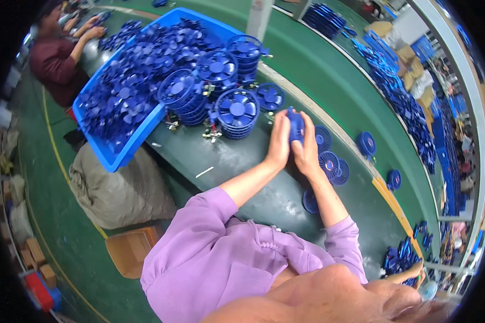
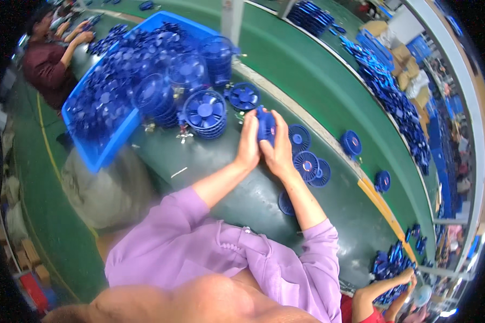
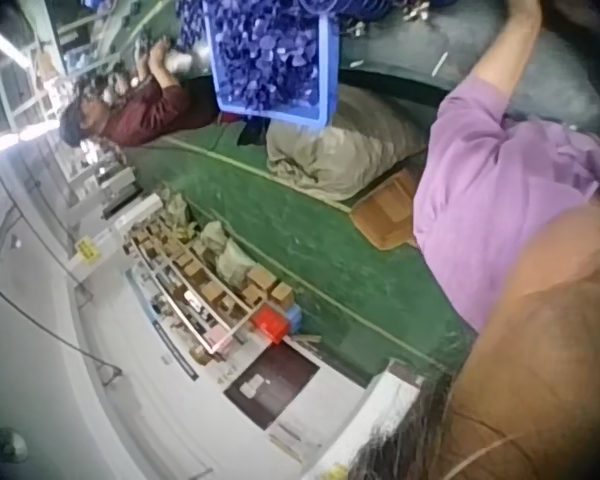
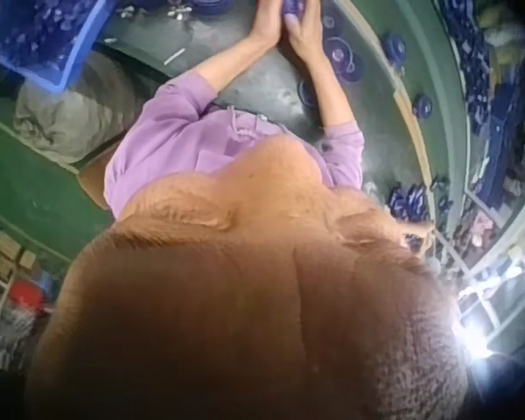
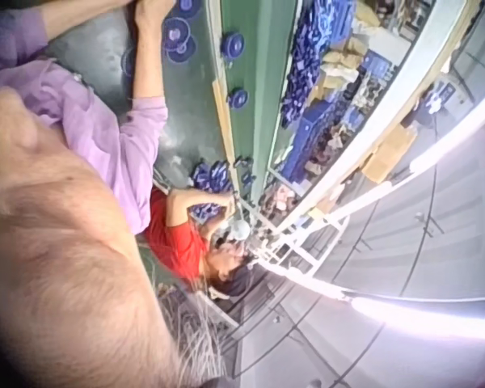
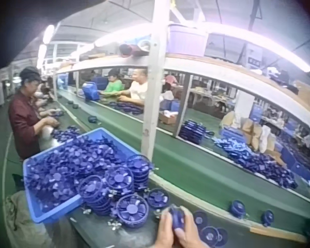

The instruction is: The person assembles portable fans by fitting the casing parts and inner fan components together by hand and placing the assembled units onto the conveyor belt.

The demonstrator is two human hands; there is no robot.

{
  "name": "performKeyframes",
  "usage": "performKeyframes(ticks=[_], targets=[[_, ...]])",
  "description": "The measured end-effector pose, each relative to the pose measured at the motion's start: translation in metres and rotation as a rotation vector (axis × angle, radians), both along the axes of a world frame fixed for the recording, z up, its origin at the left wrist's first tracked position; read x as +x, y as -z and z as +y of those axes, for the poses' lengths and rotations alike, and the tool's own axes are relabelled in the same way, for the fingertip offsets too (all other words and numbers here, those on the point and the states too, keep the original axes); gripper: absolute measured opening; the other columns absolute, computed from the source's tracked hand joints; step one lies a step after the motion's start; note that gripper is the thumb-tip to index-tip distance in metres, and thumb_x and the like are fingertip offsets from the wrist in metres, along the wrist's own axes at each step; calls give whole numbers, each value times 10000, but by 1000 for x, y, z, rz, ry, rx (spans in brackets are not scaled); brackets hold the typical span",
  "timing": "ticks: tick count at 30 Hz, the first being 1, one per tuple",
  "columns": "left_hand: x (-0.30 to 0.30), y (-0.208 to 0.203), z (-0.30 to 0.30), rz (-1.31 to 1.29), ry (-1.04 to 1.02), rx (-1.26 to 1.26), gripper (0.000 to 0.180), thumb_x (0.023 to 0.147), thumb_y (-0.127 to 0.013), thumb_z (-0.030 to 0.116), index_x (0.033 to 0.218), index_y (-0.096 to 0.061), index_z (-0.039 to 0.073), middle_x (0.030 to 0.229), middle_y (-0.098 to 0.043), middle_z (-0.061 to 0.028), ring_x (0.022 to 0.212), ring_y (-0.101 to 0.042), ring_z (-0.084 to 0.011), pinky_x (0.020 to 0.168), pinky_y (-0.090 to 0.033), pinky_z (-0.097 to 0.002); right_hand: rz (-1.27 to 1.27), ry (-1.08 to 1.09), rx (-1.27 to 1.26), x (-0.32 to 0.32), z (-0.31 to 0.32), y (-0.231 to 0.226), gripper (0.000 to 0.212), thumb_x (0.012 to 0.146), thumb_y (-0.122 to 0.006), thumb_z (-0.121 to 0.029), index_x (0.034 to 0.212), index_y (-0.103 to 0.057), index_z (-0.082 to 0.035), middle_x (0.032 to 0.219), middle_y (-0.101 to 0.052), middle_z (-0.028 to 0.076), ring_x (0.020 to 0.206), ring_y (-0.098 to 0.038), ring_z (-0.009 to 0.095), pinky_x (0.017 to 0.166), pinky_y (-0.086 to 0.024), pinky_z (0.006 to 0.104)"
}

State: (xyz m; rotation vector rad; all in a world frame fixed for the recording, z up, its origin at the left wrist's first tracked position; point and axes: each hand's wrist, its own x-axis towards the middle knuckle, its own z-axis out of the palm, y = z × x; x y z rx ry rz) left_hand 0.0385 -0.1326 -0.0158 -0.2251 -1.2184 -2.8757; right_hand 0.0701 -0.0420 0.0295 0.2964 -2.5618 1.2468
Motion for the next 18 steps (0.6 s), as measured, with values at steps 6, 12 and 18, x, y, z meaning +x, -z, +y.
performKeyframes(ticks=[6,12,18], targets=[[4,-21,-7,493,-452,-539,409,941,-485,265,1245,-425,0,1245,-451,-206,1142,-443,-346,1006,-325,-448,-63,-66,-475,-8,-8,19,790,934,-308,-647,1401,-317,-10,1335,-419,161,1260,-417,258,1063,-321,369],[-5,-17,-12,539,-496,-662,450,954,-475,318,1268,-425,0,1263,-455,-195,1178,-439,-333,1035,-325,-437,-152,-36,-649,-15,-18,18,626,978,-329,-507,1384,-351,-31,1328,-440,131,1250,-414,228,1075,-295,340],[-17,2,-3,518,-390,-884,520,950,-505,269,1348,-359,-32,1331,-428,-241,1236,-400,-395,1054,-292,-459,-143,59,-353,-40,27,7,468,976,-473,-316,1322,-442,-2,1292,-510,182,1223,-466,245,1046,-338,340]])
